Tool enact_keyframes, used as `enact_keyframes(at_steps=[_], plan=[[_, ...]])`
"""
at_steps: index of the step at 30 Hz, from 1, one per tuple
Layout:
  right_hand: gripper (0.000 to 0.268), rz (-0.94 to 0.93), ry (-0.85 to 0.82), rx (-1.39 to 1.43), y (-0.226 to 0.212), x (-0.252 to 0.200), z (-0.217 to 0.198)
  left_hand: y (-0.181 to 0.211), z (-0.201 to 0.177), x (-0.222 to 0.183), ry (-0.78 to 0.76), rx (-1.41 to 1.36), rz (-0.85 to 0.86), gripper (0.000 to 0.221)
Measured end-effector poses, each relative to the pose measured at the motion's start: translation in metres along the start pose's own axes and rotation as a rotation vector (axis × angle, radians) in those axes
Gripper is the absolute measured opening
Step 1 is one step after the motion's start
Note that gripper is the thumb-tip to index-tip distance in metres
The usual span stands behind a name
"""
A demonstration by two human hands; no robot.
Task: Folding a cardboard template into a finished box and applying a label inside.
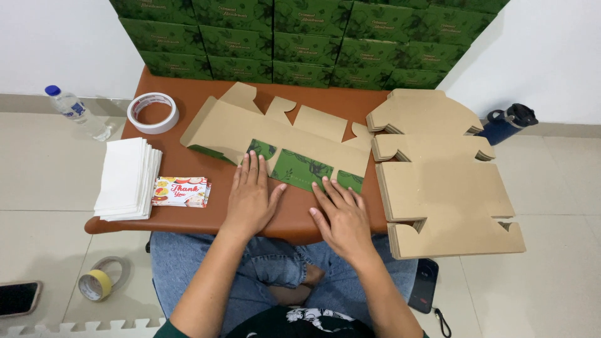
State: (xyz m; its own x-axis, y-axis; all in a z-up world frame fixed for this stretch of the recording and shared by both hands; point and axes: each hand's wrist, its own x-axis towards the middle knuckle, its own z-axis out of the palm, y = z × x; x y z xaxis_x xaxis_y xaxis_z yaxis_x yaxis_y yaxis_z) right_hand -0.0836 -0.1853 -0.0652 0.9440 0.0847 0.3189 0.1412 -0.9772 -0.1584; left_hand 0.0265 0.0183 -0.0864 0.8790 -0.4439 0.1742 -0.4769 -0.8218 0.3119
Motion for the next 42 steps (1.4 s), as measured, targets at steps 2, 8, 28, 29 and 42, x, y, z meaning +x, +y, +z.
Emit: enact_keyframes(at_steps=[2,8,28,29,42], plan=[[0.050,-0.022,0.000,0.001,-0.007,-0.002,0.000,-0.006,0.000,0.003,-0.007,0.013,-0.012,0.085],[0.052,-0.095,0.008,0.017,-0.023,-0.009,0.000,-0.014,0.000,0.012,-0.024,0.093,-0.076,0.094],[0.026,-0.328,0.036,0.619,-0.074,-0.001,-0.017,0.016,-0.020,0.002,0.017,-0.212,-0.056,0.073],[0.021,-0.196,0.136,0.627,-0.060,-0.003,-0.010,0.016,-0.016,0.001,0.036,-0.133,-0.030,0.079],[0.065,0.496,0.123,0.159,0.024,0.004,0.003,0.020,-0.010,0.002,-0.011,0.009,-0.020,0.085]])
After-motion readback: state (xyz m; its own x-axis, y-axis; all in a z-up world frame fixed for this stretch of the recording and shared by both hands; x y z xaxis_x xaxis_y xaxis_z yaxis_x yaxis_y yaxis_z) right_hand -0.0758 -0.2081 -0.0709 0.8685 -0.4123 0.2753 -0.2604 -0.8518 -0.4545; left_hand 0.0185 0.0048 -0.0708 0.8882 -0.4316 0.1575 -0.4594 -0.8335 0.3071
